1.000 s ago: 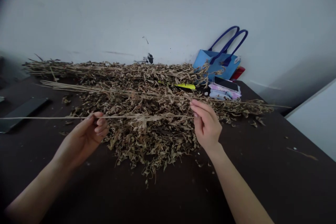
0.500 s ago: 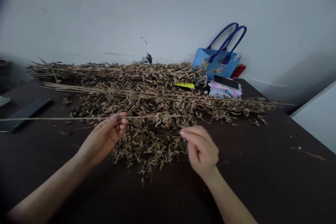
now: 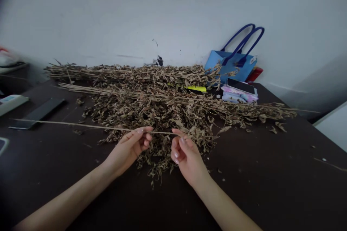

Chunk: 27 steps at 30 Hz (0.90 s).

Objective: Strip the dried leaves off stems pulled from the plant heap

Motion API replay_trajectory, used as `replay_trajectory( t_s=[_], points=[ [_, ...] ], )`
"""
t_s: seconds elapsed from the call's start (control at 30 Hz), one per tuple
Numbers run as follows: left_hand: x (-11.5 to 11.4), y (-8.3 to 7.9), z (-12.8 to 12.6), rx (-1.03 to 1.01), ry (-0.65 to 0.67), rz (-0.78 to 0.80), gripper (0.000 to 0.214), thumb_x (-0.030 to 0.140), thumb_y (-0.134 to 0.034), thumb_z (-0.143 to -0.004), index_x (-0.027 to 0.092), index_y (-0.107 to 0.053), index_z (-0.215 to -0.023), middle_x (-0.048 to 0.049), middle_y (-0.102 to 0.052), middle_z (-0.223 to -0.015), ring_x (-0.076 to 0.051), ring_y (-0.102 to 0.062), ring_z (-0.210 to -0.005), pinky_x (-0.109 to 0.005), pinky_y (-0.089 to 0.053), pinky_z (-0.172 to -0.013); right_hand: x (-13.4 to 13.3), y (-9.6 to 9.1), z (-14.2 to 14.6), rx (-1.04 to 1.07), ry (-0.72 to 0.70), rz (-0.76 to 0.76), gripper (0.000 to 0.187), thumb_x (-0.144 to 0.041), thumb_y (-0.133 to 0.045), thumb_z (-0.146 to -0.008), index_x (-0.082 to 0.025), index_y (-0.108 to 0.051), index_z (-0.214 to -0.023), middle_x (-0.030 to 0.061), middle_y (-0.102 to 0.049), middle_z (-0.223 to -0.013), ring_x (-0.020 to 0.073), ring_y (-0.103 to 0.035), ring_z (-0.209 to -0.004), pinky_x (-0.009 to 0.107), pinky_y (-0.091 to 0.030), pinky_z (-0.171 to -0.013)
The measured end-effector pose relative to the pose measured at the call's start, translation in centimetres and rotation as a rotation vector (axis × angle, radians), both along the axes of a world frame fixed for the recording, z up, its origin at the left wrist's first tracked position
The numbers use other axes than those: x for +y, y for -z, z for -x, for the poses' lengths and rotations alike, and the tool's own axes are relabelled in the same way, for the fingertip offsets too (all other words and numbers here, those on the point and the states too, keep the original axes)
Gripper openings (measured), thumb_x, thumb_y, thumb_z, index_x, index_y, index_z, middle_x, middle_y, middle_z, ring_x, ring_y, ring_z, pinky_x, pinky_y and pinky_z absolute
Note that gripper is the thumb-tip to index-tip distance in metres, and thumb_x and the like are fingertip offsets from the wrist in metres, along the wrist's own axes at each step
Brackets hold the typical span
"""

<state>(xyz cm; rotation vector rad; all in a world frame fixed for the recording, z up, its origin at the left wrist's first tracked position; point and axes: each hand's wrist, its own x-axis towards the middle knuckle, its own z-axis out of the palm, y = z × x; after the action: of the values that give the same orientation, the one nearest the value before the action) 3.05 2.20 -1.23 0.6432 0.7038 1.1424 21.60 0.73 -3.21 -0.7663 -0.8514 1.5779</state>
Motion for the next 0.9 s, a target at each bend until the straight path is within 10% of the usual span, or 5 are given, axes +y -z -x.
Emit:
replay_trajectory(
  t_s=[0.5, 0.9],
  points=[
    [-0.4, 0.3, 0.9, 0.038, 0.056, -0.009, 0.027, 0.017, -0.061, -0.082, 0.012, -0.06, -0.108, -0.0049, -0.063, -0.078, -0.008, -0.054, -0.064, -0.021, -0.043, -0.063, 1.4, -0.4, -2.0, 0.236, 0.247, 0.195, 0.018, -0.023, -0.073, -0.068, -0.015, -0.066, -0.083, -0.0022, -0.053, -0.067, 0.0026, -0.043, -0.052, 0.011, -0.038, -0.041],
    [3.9, -1.5, 5.9, -0.111, -0.488, -0.177, 0.019, 0.03, -0.06, -0.082, 0.013, -0.061, -0.09, 0.003, -0.051, -0.059, -0.005, -0.043, -0.047, -0.016, -0.036, -0.043, 2.6, 0.0, -4.6, 0.301, 0.32, 0.206, 0.024, -0.019, -0.074, -0.066, -0.012, -0.062, -0.086, -0.0034, -0.05, -0.066, 0.0006, -0.042, -0.05, 0.007, -0.037, -0.039]
  ],
)
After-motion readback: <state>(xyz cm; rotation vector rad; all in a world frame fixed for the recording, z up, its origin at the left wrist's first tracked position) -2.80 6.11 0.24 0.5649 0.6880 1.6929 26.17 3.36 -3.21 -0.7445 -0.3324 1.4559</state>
